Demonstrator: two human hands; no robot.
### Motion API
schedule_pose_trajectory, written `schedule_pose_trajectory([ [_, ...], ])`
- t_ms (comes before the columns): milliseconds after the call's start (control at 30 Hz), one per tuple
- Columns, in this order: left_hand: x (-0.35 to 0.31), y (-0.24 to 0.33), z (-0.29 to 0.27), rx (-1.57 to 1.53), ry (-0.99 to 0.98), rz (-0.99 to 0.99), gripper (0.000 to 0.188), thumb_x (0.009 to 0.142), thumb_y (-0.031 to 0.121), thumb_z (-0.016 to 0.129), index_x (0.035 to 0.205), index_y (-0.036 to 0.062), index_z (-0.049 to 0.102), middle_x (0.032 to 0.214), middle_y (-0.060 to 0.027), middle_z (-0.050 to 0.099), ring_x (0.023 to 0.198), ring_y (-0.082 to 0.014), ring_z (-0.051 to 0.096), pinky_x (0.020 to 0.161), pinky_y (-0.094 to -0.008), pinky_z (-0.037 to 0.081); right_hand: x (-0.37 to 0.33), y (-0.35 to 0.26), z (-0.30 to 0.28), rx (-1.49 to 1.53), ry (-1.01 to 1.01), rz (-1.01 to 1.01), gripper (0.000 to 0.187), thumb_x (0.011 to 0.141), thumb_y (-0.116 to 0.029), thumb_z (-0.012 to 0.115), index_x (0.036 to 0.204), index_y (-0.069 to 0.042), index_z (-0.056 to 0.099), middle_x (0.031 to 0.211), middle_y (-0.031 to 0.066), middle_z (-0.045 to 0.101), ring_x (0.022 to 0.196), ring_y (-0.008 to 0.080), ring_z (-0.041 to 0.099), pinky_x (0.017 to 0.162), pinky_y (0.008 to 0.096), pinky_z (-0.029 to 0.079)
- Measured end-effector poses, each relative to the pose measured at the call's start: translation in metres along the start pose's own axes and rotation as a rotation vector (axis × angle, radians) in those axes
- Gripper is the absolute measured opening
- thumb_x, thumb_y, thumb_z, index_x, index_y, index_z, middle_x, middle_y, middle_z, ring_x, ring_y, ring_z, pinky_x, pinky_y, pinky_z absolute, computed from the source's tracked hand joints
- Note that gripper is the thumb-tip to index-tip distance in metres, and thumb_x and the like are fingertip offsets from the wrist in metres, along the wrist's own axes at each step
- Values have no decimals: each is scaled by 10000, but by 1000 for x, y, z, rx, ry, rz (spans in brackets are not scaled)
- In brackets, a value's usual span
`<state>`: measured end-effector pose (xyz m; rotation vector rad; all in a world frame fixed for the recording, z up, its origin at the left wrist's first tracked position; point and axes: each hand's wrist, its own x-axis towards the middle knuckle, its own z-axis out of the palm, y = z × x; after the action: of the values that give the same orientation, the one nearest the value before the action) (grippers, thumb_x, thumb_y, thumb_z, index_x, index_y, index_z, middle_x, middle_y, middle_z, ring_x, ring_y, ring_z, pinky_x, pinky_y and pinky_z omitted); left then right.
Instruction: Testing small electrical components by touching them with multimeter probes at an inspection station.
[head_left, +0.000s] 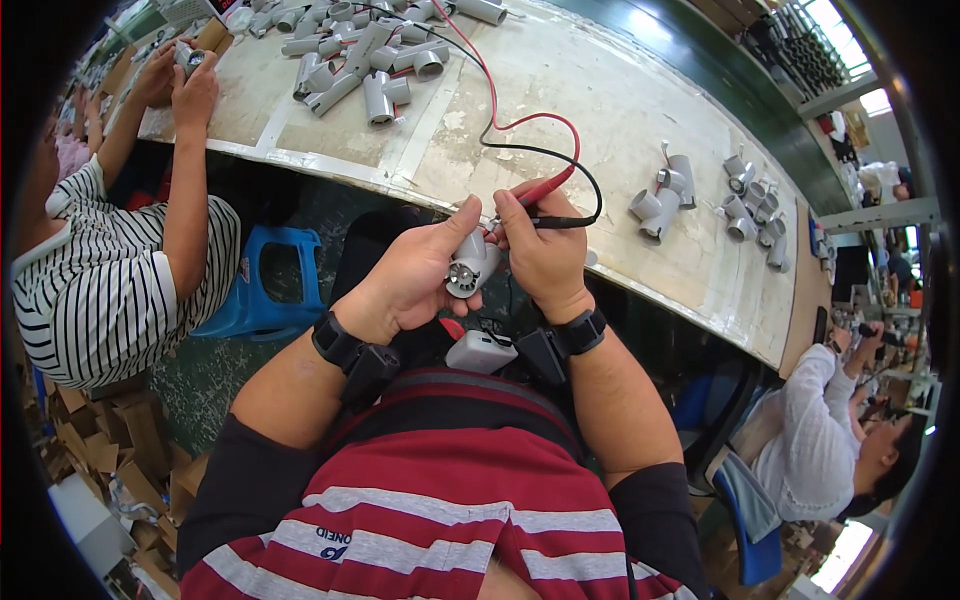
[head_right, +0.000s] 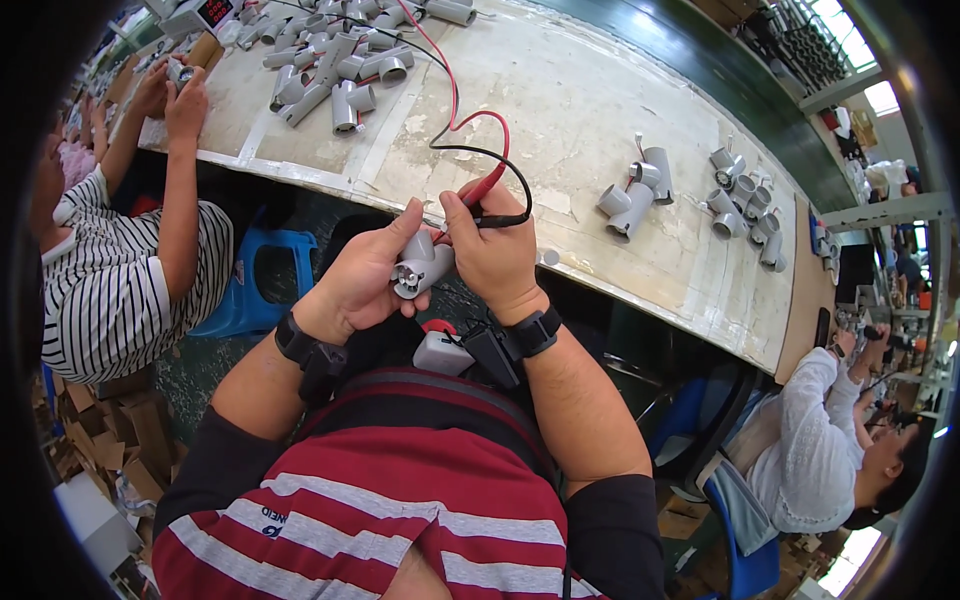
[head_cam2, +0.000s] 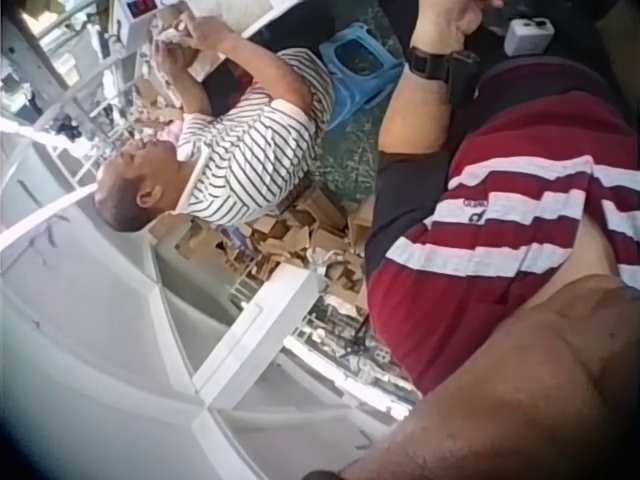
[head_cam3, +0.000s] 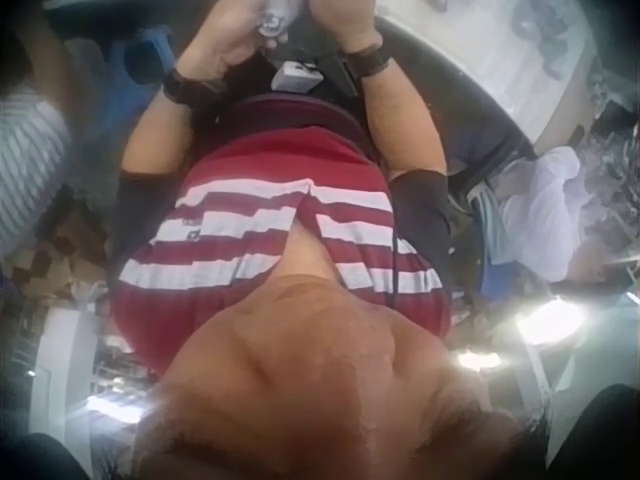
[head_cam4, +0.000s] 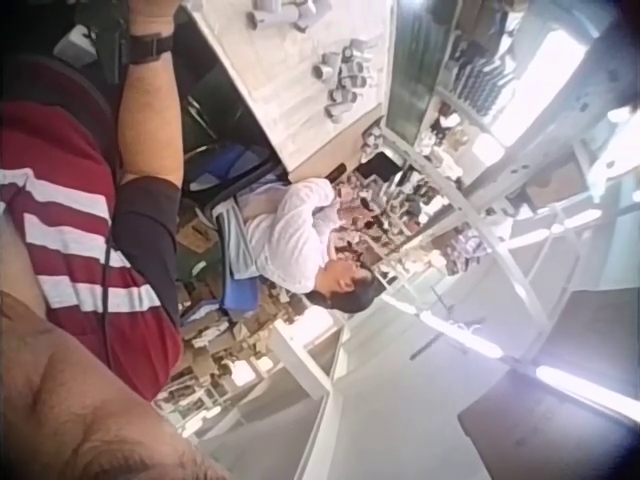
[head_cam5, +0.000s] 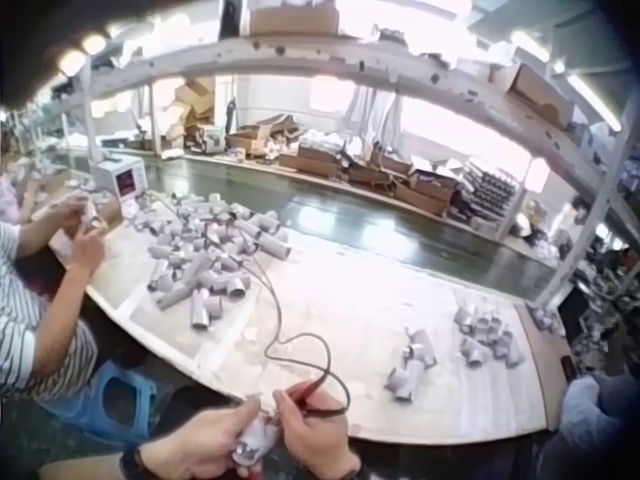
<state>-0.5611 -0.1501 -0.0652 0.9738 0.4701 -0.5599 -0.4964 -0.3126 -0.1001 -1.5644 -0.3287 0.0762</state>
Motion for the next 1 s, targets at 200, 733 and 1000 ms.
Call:
schedule_pose_trajectory([
  [200,-2,0,3,-20,19,14,607,999,648,571,1067,54,674,776,-49,665,532,-182,645,440,-280,492,-1,-1,1,-49,38,-74,143,992,-139,724,1007,-20,647,762,35,672,631,96,653,550,235,518],
  [733,-2,-7,14,-105,55,57,590,1009,625,574,1064,42,645,742,-52,637,524,-180,642,418,-277,489,0,1,2,-159,80,-146,127,976,-112,732,976,-14,653,724,38,665,606,100,629,548,253,494],
  [1000,-3,-11,20,-87,39,95,590,1016,613,571,1150,40,599,770,-49,623,527,-167,631,418,-268,492,-1,-8,0,-250,66,-190,129,957,-102,742,973,-16,648,732,47,667,620,110,636,560,265,498],
])
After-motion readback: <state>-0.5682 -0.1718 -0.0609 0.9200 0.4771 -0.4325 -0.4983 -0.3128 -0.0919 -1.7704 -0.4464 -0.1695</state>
